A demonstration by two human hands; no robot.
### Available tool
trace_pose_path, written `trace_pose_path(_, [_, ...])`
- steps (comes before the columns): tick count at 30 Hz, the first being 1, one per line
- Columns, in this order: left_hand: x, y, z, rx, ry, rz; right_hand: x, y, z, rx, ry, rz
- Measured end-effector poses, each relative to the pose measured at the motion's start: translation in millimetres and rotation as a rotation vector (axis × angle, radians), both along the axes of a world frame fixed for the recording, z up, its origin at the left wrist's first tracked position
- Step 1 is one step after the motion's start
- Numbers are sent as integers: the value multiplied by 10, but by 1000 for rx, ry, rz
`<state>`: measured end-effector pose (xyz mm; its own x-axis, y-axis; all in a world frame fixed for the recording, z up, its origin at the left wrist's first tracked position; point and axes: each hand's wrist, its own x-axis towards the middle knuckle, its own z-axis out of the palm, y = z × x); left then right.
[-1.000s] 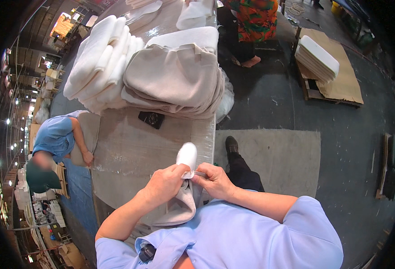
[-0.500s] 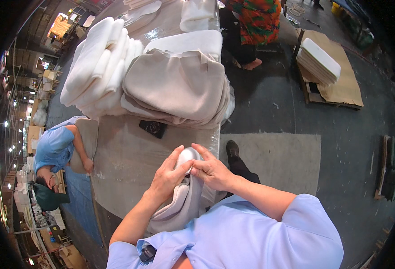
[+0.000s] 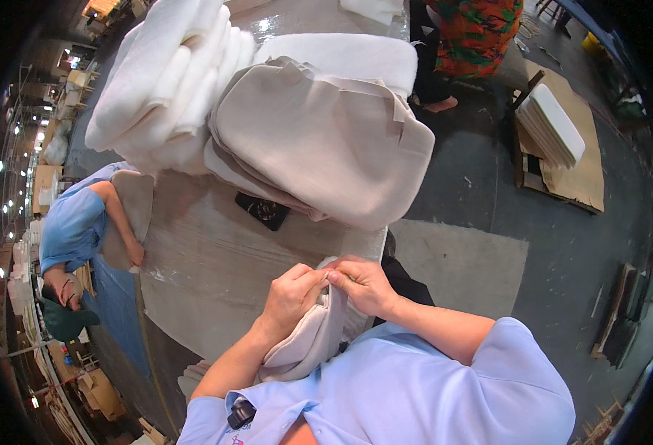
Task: The person inserts white foam pads into beige fabric covers at a work table. They align the foam, slide it into the cover, and adjust the edges to fit. The finished units are stacked on a nearby pallet.
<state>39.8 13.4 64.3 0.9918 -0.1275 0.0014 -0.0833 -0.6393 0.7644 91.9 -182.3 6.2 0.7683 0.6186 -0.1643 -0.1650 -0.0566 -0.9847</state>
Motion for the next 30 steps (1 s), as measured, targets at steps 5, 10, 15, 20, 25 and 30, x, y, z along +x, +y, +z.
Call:
trace_pose_path(5, [237,28,-71,-115,218,124,165,35,-181,-48,199,-17])
trace_pose_path(10, [374,165,-318,-385,546,243,317,100,-248,-109,292,-6])
trace_pose_path(15, [533,227,-554,-606,699,350,392,178,-499,42,437,-40])
trace_pose_path(20, [404,335,-1168,-571,807,305,316,211,-804,-19,739,-26])
trace_pose_path(25, [96,353,-1591,-988,954,429,128,214,-982,-156,737,-4])
trace_pose_path(30, [-12,156,-1437,-724,751,332,-220,157,-1009,-112,619,-130])
